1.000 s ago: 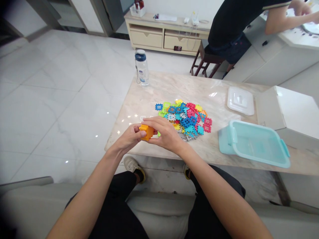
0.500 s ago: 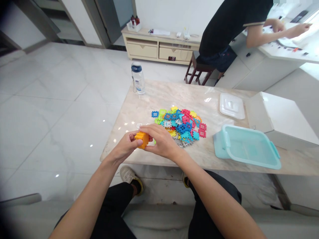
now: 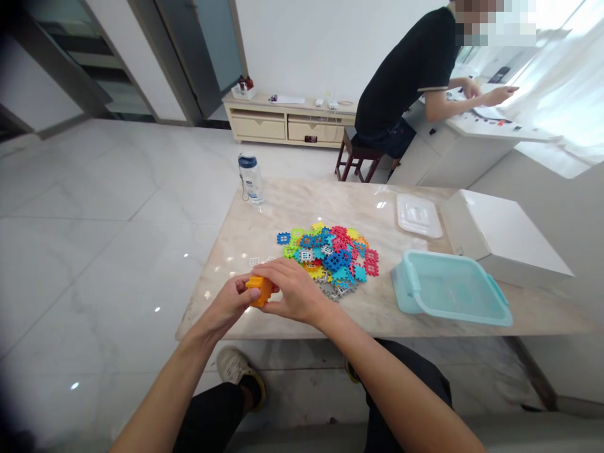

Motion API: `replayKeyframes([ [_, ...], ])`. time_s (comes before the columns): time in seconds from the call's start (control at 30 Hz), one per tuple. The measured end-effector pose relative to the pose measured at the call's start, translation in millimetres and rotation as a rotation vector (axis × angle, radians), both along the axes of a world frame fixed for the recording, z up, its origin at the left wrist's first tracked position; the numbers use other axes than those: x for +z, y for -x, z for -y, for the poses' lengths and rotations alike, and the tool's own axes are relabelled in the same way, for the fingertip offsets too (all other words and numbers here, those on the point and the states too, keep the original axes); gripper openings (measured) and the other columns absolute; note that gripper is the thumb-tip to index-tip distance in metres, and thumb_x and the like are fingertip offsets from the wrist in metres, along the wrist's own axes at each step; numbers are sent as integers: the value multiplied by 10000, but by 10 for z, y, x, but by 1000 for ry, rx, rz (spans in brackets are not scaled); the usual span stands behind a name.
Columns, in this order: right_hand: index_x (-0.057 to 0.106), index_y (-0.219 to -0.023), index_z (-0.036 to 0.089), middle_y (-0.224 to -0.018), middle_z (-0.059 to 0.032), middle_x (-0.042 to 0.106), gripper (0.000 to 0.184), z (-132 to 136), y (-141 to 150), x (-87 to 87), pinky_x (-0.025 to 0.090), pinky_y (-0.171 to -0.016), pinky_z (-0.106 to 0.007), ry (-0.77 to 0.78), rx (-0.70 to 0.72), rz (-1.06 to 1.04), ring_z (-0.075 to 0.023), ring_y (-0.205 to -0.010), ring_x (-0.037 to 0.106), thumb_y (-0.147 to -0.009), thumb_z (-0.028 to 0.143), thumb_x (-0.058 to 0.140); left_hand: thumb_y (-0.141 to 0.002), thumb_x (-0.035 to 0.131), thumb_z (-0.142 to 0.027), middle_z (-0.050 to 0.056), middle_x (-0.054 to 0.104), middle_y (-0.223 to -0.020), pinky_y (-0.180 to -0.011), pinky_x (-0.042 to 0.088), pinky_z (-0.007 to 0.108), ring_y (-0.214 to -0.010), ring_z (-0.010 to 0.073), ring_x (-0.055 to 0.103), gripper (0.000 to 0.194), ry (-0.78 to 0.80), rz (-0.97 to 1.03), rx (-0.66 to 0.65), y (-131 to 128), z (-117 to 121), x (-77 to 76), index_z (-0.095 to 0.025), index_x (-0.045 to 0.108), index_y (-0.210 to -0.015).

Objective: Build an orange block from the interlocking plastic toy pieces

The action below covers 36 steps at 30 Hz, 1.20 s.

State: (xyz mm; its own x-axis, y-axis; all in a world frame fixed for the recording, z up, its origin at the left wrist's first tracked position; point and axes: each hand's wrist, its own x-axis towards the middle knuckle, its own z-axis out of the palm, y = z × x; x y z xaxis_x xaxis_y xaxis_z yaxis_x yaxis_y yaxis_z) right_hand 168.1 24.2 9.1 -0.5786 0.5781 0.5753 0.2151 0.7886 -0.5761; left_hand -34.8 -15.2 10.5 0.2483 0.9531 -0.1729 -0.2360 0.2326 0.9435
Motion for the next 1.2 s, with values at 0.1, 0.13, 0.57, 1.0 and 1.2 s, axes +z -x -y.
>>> replayKeyframes([
  [0.1,642,-1445,294,-1375,-98,776,553,-6,10,-13,580,-1081,-488,-1,-2,2,-279,-1259,726,-933,322,851,-678,1004,-572,80,760,-912,-758,489,290,-810,196,649,603,12,-4,13,-6,6,-10,-115,809,-1019],
  [0.13,651,-1434,294,-1360,-98,782,545,-9,12,-20,583,-1073,-490,-1,-7,9,-281,-1244,731,-929,323,853,-677,1004,-573,80,755,-914,-752,485,288,-809,195,645,602,19,-4,14,-8,10,-10,-114,804,-1011],
  [0.57,681,-1394,272,-1261,-87,810,521,5,11,-6,590,-1022,-475,-53,-33,21,-274,-1122,738,-896,229,829,-681,1004,-584,45,695,-867,-721,465,264,-774,165,571,591,19,21,-18,-37,15,-24,-130,794,-996],
  [1.0,683,-1361,218,-1270,-150,771,485,-30,-76,-47,611,-972,-515,-121,-233,290,-345,-1137,702,-916,226,876,-854,886,-489,81,798,-1127,-905,595,347,-1000,245,739,440,-169,-379,179,-205,27,-99,-190,779,-1159],
  [1.2,686,-1267,198,-1236,-153,761,372,25,1,-61,599,-918,-504,-157,-292,480,-349,-1118,675,-935,201,854,-891,859,-460,62,830,-1045,-895,609,353,-938,248,766,339,-202,-535,274,-261,84,-227,-201,815,-1105],
])
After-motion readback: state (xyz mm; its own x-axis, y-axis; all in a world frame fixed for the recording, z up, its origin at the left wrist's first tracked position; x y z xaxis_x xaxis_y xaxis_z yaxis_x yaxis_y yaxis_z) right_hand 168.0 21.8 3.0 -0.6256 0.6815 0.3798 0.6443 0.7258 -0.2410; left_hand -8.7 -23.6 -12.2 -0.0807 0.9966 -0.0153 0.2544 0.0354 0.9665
